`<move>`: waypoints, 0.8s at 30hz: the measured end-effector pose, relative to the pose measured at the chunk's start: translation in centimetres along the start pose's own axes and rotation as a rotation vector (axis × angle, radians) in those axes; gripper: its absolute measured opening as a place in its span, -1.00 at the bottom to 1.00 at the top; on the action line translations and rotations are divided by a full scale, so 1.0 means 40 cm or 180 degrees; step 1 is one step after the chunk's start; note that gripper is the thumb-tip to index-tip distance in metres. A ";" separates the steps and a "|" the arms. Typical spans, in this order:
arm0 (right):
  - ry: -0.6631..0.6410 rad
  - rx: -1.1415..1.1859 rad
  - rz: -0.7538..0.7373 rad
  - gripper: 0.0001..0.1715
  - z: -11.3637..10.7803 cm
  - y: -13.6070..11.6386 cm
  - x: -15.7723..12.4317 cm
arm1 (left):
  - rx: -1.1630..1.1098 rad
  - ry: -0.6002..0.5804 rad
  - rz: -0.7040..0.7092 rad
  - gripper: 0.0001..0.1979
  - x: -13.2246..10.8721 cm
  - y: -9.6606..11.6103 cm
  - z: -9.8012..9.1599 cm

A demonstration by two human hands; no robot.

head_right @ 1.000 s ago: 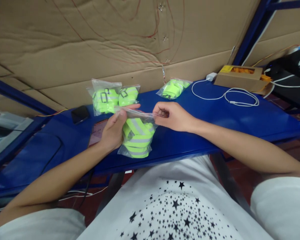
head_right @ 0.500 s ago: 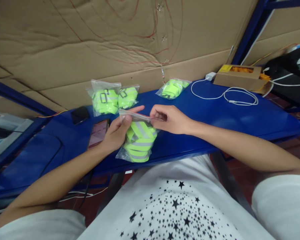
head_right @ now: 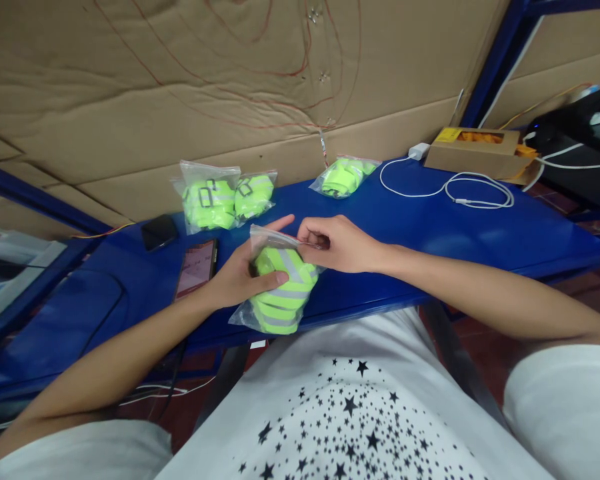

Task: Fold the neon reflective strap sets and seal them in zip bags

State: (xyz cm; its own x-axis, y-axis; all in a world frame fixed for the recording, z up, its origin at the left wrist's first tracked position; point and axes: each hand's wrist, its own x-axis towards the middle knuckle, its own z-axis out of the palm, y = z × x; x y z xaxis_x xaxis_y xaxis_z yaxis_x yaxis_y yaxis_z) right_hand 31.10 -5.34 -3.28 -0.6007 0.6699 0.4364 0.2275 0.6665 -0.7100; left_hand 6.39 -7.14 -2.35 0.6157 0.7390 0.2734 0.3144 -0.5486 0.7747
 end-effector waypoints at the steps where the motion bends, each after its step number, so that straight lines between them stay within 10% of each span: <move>1: -0.0003 -0.0058 -0.0050 -0.87 0.000 0.001 -0.001 | -0.0004 -0.0030 -0.0034 -0.26 0.000 0.000 0.000; 24: -0.0373 -0.0489 -0.0258 -0.74 -0.004 -0.003 0.001 | -0.0133 -0.0527 -0.0435 -0.13 0.003 -0.004 0.007</move>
State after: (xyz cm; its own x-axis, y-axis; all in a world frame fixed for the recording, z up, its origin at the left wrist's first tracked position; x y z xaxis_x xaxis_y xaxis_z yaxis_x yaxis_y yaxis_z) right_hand 31.19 -5.32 -3.09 -0.7049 0.5753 0.4150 0.2835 0.7648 -0.5786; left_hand 6.61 -7.07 -2.60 0.6808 0.7292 0.0696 0.3749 -0.4285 0.8221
